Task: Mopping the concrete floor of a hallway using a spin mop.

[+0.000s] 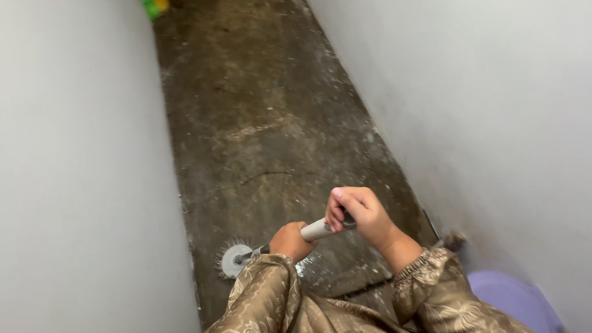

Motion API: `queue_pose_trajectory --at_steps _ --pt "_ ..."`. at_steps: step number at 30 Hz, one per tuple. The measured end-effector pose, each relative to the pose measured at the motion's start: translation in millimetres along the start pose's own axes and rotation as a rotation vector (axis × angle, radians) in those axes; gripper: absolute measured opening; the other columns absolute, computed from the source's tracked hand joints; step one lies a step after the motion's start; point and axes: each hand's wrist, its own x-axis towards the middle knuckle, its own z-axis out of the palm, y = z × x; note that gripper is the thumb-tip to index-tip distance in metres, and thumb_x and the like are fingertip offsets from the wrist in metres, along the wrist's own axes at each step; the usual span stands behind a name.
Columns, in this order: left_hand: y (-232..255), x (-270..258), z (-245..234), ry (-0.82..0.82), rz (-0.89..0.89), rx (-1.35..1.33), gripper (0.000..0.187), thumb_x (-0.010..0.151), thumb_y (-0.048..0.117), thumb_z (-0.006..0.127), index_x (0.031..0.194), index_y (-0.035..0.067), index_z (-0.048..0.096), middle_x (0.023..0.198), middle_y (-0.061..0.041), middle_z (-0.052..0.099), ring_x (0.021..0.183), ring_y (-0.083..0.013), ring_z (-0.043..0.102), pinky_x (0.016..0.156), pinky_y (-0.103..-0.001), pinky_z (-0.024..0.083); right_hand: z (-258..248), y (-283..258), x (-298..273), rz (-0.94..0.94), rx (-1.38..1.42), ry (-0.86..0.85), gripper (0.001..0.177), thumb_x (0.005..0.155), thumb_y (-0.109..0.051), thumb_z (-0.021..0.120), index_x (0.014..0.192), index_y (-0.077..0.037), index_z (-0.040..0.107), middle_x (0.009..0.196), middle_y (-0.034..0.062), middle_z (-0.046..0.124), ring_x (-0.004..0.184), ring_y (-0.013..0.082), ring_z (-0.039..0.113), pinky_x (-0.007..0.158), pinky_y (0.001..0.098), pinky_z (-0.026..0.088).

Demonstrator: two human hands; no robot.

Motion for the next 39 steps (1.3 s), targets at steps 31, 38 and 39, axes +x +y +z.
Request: queue_pose_trajectory --at_steps 31,38,39 --pt "119.2 -151.7 113.7 -0.062 0.408 -0.158 0.026 0.071 0.031 0.081 0.093 0.018 0.077 0.09 -0.011 0.076 0.087 -0.0334 0.072 0.079 -0.043 0.055 -43.1 -66.6 -210.9 -0.07 -0.033 -0.012 0.044 0.105 -0.024 0.051 0.065 -0.007 0.044 0.067 0.0057 0.058 0.068 0.0145 0.055 0.067 0.0308 0.047" --pt "3.1 -199.4 65.8 0.142 0.054 -0.103 0.022 0.073 0.034 0.08 0.091 0.022 0.079 0.09 -0.009 0.076 0.088 -0.0324 0.072 0.078 -0.043 0.054 53.1 -24.2 -155.9 -0.001 -0.027 -0.314 0.043 0.103 -0.024 0.049 0.068 -0.002 0.06 0.067 0.006 0.064 0.065 0.0119 0.052 0.064 0.0281 0.042" --pt "-13.8 -210.1 60.3 0.161 -0.021 -0.111 0.023 0.073 0.035 0.08 0.092 0.022 0.079 0.091 -0.009 0.076 0.089 -0.0319 0.072 0.078 -0.043 0.054 69.4 -13.9 -151.8 0.015 -0.044 -0.362 0.043 0.103 -0.023 0.05 0.069 -0.002 0.062 0.067 0.0049 0.064 0.065 0.0112 0.052 0.064 0.0278 0.043"
